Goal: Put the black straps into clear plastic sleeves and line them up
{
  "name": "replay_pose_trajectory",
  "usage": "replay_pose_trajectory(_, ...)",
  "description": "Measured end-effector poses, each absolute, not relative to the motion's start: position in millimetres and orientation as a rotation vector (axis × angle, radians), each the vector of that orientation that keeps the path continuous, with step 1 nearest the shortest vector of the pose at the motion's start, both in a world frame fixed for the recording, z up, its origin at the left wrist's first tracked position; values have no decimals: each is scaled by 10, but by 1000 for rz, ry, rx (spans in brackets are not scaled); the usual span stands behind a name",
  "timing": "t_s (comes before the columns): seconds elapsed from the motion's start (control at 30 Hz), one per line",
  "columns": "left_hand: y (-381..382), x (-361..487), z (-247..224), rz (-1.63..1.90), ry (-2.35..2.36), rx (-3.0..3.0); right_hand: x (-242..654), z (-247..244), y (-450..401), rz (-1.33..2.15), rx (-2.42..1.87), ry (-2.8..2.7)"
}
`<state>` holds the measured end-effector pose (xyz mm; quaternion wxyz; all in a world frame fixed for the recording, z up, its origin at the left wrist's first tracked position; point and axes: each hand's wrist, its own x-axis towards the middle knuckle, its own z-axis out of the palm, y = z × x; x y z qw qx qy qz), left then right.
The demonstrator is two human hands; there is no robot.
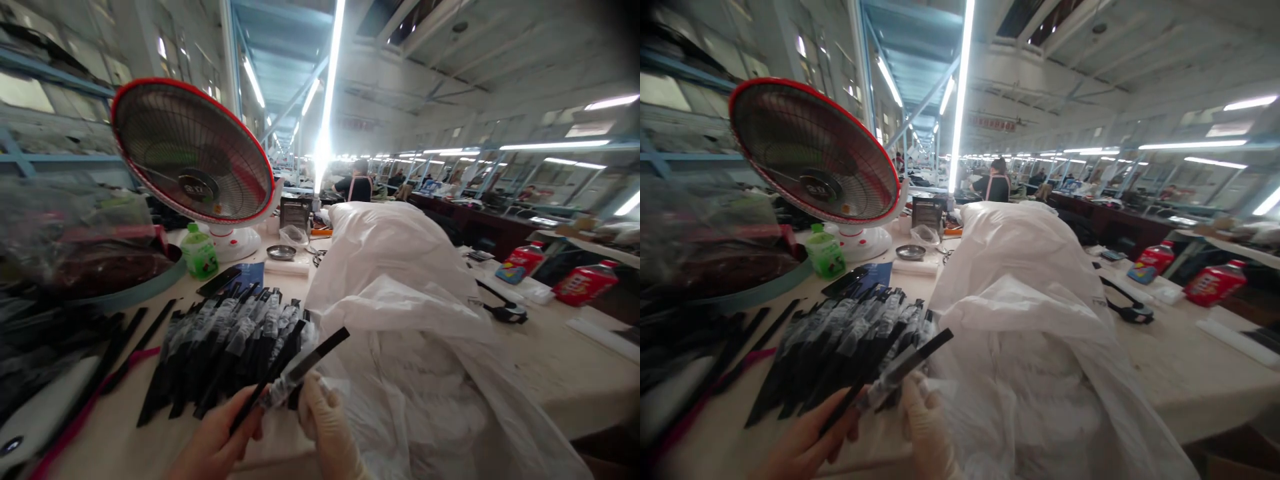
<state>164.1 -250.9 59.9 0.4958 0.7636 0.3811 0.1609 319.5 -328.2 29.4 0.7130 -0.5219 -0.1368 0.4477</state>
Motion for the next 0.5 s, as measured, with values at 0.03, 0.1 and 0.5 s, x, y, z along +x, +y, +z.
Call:
replay_pose_trajectory(0.03, -2422, 1561, 620, 479, 981, 1901, 3236, 275, -3297, 969, -1126, -277)
replay_pose_trajectory(0.1, -2201, 1373, 646, 708, 1138, 2031, 3334, 255, -3312, 949, -1063, -254)
replay_pose_trajectory(0.5, -1423, 1125, 342, 830, 1453, 2370, 3302, 196, -3373, 964, -1125, -306)
